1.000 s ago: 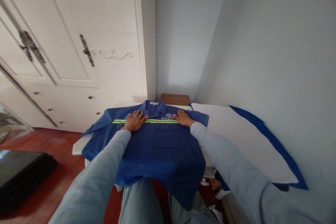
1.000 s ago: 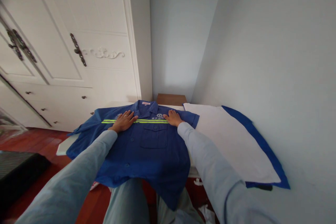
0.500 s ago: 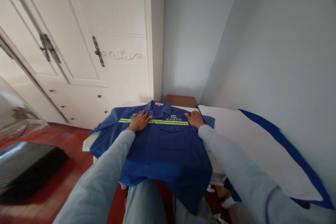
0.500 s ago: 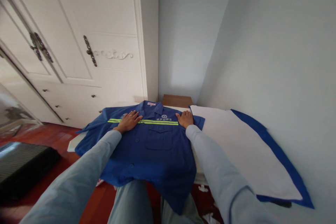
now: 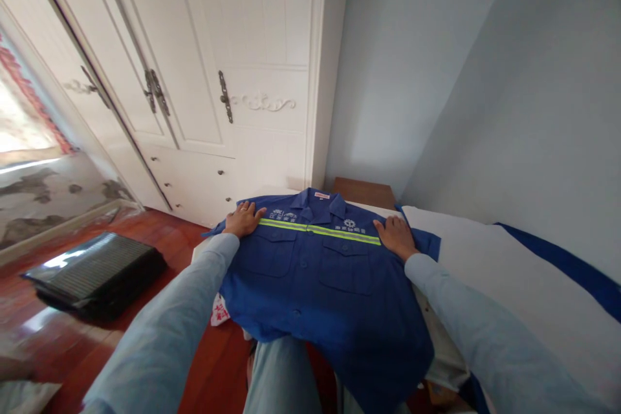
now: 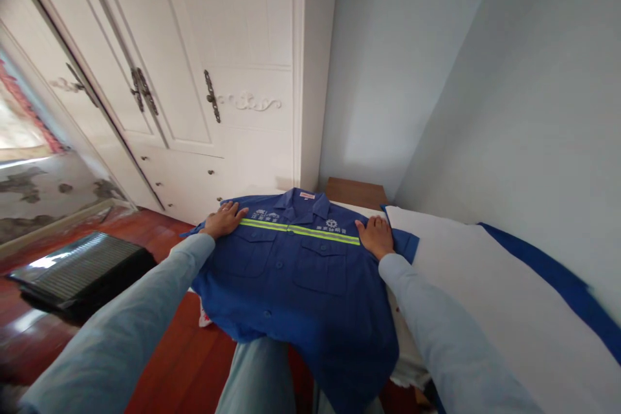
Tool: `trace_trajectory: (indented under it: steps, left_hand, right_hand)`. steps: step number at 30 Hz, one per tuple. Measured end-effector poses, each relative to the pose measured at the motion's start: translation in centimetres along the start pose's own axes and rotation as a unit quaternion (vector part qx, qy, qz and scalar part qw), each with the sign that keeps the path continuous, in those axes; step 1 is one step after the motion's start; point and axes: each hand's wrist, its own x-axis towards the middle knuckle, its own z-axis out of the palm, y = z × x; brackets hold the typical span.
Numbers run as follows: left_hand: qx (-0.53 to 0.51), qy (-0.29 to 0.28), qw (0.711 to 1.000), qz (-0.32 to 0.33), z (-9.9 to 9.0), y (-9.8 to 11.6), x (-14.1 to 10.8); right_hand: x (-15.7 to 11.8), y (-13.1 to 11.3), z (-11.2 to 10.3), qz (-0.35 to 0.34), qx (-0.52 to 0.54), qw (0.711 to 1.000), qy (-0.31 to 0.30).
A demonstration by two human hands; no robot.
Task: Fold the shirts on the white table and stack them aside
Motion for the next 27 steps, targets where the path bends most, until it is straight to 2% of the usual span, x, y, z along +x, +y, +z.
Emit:
trace_trajectory:
  steps: [4, 6, 8, 10, 12, 13, 16, 19, 24, 27]
  left_hand:
    - [-0.005, -0.041, 0.988, -0.151, -1.5, -2.3, 0.2]
    - [0.027, 0.004, 0.984, -0.174, -2.0, -2.5, 0.5]
    - [0.053, 0.079, 0.991, -0.100, -2.2, -1.7, 0.9]
    - [0.049, 0.103, 0.993, 0.034, -1.8, 0.0, 1.7]
    - [0.021, 0.053, 0.987, 0.150, -1.0, 2.0, 2.7]
    - [0.003, 0.016, 0.983, 0.182, -0.5, 2.8, 3.2]
    - [-0.018, -0.041, 0.981, 0.189, 1.0, 3.9, 4.3]
    - [-0.009, -0.040, 0.984, 0.176, 1.5, 2.7, 4.5]
    - [0.016, -0.051, 0.990, 0.132, 0.0, -0.5, 4.4]
    - [0.029, -0.057, 0.992, 0.111, -0.7, -0.4, 4.9]
  right_hand:
    - [-0.2, 0.0, 0.1, -0.006, -0.006, 1.000, 0.006]
    - [-0.2, 0.0, 0.2, -0.005, -0.013, 1.000, 0.010]
    - [-0.2, 0.0, 0.4, -0.007, -0.021, 1.000, 0.014]
    - [-0.1, 0.2, 0.7, -0.010, -0.024, 1.000, 0.017]
    - [0.1, 0.5, 1.1, -0.018, -0.019, 0.999, 0.023]
    - [0.2, 0.6, 1.4, -0.023, -0.014, 0.999, 0.026]
    - [0.5, 1.1, 2.1, -0.030, 0.006, 0.999, 0.029]
    - [0.7, 1.3, 2.4, -0.028, 0.013, 0.999, 0.027]
    - [0.4, 0.9, 2.0, -0.029, -0.002, 0.999, 0.033]
    - [0.2, 0.7, 1.6, -0.026, 0.002, 0.999, 0.030]
